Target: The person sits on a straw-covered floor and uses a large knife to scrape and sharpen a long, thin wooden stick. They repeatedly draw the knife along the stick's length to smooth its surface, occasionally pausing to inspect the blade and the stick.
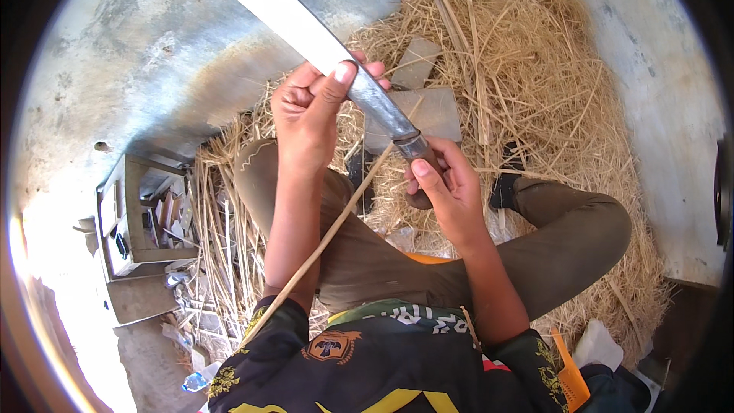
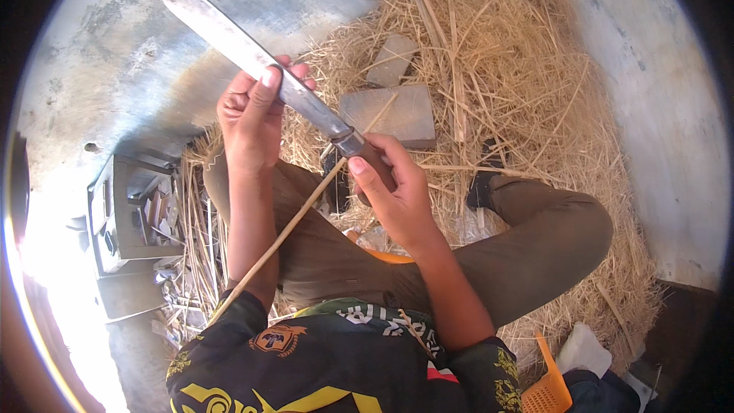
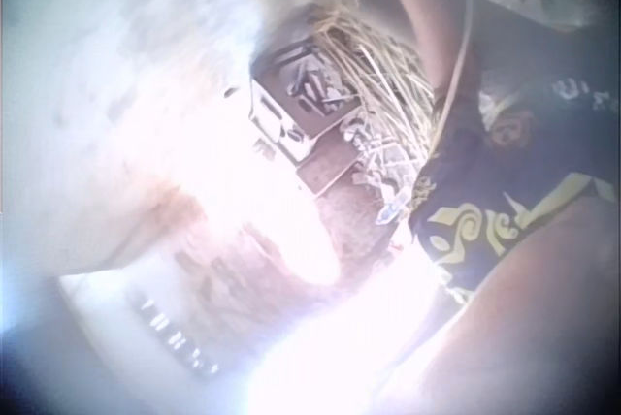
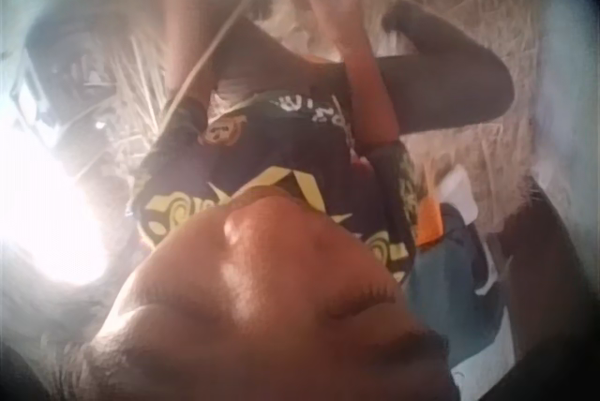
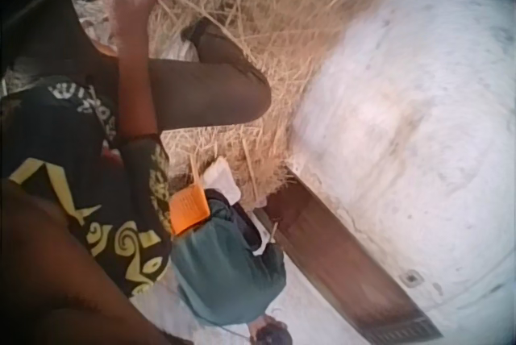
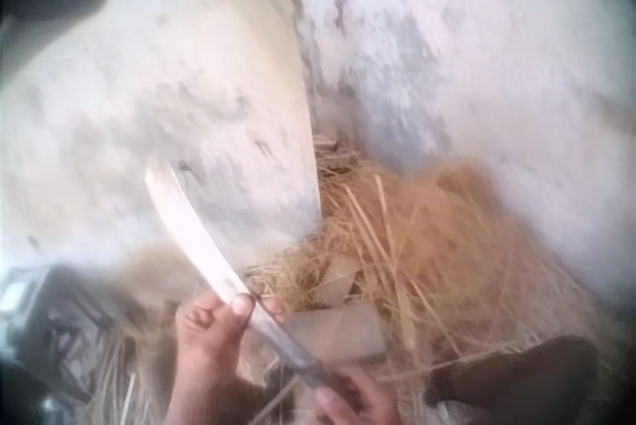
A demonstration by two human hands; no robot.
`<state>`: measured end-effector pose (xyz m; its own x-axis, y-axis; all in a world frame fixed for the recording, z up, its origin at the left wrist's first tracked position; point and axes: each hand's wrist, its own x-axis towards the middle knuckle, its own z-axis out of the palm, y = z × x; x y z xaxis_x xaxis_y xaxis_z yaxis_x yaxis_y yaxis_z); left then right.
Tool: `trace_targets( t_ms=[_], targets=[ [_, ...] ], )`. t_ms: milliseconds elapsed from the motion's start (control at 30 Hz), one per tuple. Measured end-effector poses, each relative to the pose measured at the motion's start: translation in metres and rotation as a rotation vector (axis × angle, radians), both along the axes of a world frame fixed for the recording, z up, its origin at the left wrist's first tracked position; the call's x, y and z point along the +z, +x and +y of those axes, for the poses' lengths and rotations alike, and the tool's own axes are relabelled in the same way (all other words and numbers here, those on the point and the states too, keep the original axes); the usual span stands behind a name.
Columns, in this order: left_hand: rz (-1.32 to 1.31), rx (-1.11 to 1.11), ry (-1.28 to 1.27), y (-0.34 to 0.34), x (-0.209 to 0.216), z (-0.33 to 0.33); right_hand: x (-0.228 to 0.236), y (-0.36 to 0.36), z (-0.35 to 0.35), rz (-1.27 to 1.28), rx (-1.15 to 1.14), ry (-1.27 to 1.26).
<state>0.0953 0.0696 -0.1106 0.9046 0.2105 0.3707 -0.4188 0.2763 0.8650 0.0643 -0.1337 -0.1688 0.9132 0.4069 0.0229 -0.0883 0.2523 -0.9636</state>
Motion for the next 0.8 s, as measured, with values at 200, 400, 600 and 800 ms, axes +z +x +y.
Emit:
trace_targets(
  t_ms=[200,400,600,800],
  targets=[
    [-0.002,-0.005,-0.041,0.0013,-0.0004,0.0005,0.0016,-0.0015,0.0080,-0.042,-0.009,0.124],
    [0.019,0.008,-0.007,0.0002,-0.0013,0.0014,-0.0014,-0.0025,0.0064,-0.019,0.016,0.131],
    [0.005,0.039,-0.027,-0.0017,0.0011,-0.0027,-0.0014,0.0022,0.0045,0.004,0.018,0.060],
    [-0.012,0.033,-0.011,-0.0026,0.0038,-0.0040,-0.0051,0.0017,0.0039,0.009,-0.056,-0.006]
  ],
)
